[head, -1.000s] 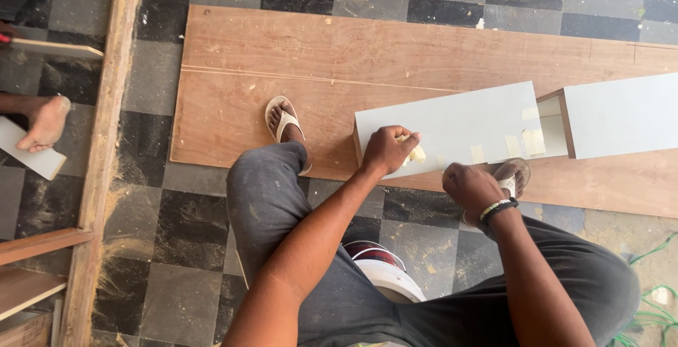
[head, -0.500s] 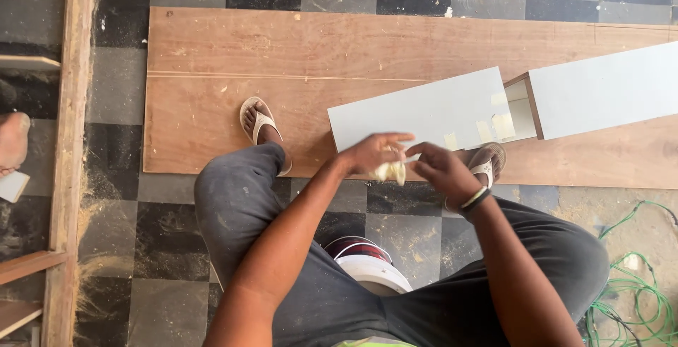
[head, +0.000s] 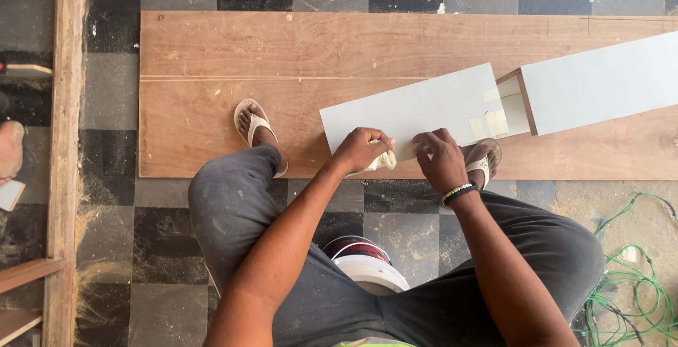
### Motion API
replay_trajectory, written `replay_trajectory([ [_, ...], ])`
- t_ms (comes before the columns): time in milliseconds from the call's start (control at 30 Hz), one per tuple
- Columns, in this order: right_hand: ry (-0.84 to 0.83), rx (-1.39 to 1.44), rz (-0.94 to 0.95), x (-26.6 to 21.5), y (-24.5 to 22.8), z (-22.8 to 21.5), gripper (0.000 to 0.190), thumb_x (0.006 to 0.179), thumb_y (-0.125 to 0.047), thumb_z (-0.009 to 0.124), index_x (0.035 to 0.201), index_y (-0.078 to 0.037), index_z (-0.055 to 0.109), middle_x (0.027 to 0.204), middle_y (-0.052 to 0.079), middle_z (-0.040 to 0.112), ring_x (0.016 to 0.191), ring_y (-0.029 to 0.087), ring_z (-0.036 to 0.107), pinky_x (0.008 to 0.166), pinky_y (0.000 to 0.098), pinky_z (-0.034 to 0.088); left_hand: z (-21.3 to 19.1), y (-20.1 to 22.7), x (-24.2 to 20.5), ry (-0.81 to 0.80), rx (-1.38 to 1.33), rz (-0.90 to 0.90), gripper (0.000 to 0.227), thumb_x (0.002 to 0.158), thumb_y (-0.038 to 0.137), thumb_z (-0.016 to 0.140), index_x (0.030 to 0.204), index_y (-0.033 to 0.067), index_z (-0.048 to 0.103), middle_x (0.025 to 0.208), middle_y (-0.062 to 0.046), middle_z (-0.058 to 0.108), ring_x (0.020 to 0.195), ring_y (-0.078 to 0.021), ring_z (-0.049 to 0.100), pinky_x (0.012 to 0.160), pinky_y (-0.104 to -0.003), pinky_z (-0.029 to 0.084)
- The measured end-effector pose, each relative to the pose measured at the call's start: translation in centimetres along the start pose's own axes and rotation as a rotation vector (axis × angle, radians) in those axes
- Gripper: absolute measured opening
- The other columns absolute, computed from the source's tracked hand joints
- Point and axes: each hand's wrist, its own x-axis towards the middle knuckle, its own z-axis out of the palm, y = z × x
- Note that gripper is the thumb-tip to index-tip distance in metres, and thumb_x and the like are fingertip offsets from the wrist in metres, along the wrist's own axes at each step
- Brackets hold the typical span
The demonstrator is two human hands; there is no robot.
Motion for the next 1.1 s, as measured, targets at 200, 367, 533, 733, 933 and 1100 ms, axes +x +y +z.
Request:
replay_trajectory([
  [200, 0.019, -0.06, -0.058, -0.1, 1.0, 1.3, 0.008, 0.093, -0.011, 0.067, 0.098, -0.011, 0.072, 0.097, 0.007, 0.067, 0.09, 0.028, 0.067, 0.082, 0.0424, 0.052, 0.3, -1.9, 1.2, 0.072, -0.12, 0.108, 0.033, 0.096, 0.037, 0.064, 0.092, 0.0081, 0.08, 0.084, -0.005, 0.078, 0.074, -0.0114, 0.07, 0.07, -0.03, 0.056],
  [367, 0.029, -0.112, -0.073, 0.0, 0.7, 1.2, 0.007, 0.095, -0.014, 0.065, 0.097, -0.012, 0.071, 0.097, 0.008, 0.067, 0.091, 0.03, 0.066, 0.081, 0.0446, 0.05, 0.2, -2.0, 1.1, 0.091, -0.131, 0.15, 0.033, 0.096, 0.036, 0.064, 0.094, 0.0071, 0.079, 0.084, -0.005, 0.078, 0.076, -0.011, 0.07, 0.07, -0.029, 0.056],
  [533, 0.024, -0.134, -0.085, -0.6, 0.8, 1.4, 0.007, 0.094, -0.015, 0.065, 0.097, -0.013, 0.071, 0.097, 0.008, 0.066, 0.093, 0.03, 0.065, 0.082, 0.0445, 0.049, 0.1, -1.3, 0.5, 0.082, -0.139, 0.154, 0.033, 0.097, 0.036, 0.063, 0.094, 0.0074, 0.079, 0.083, -0.005, 0.077, 0.075, -0.011, 0.069, 0.069, -0.029, 0.056],
  [733, 0.163, -0.093, -0.063, -1.1, 0.7, 2.6, 0.01, 0.091, -0.017, 0.068, 0.099, -0.011, 0.07, 0.092, 0.006, 0.066, 0.092, 0.028, 0.064, 0.083, 0.0435, 0.048, 0.2, -1.6, 0.7, 0.101, -0.101, 0.121, 0.033, 0.096, 0.036, 0.063, 0.094, 0.0073, 0.079, 0.083, -0.005, 0.078, 0.075, -0.0117, 0.069, 0.07, -0.03, 0.056],
  [933, 0.188, -0.213, -0.037, -0.2, 1.2, 4.2, 0.009, 0.091, -0.02, 0.068, 0.091, -0.011, 0.066, 0.085, 0.006, 0.065, 0.085, 0.028, 0.065, 0.08, 0.0438, 0.049, 0.1, -1.5, 0.8, 0.1, -0.084, 0.128, 0.034, 0.096, 0.037, 0.063, 0.096, 0.0079, 0.079, 0.085, -0.006, 0.078, 0.077, -0.0123, 0.071, 0.071, -0.03, 0.056],
  [1100, 0.192, -0.343, -0.042, 0.6, 2.8, 5.5, 0.009, 0.094, -0.019, 0.064, 0.089, -0.011, 0.064, 0.083, 0.006, 0.067, 0.08, 0.026, 0.067, 0.077, 0.0426, 0.05, 0.1, -1.3, 0.8, 0.1, -0.076, 0.127, 0.034, 0.096, 0.037, 0.063, 0.095, 0.0075, 0.079, 0.086, -0.006, 0.079, 0.078, -0.0122, 0.071, 0.073, -0.029, 0.056],
])
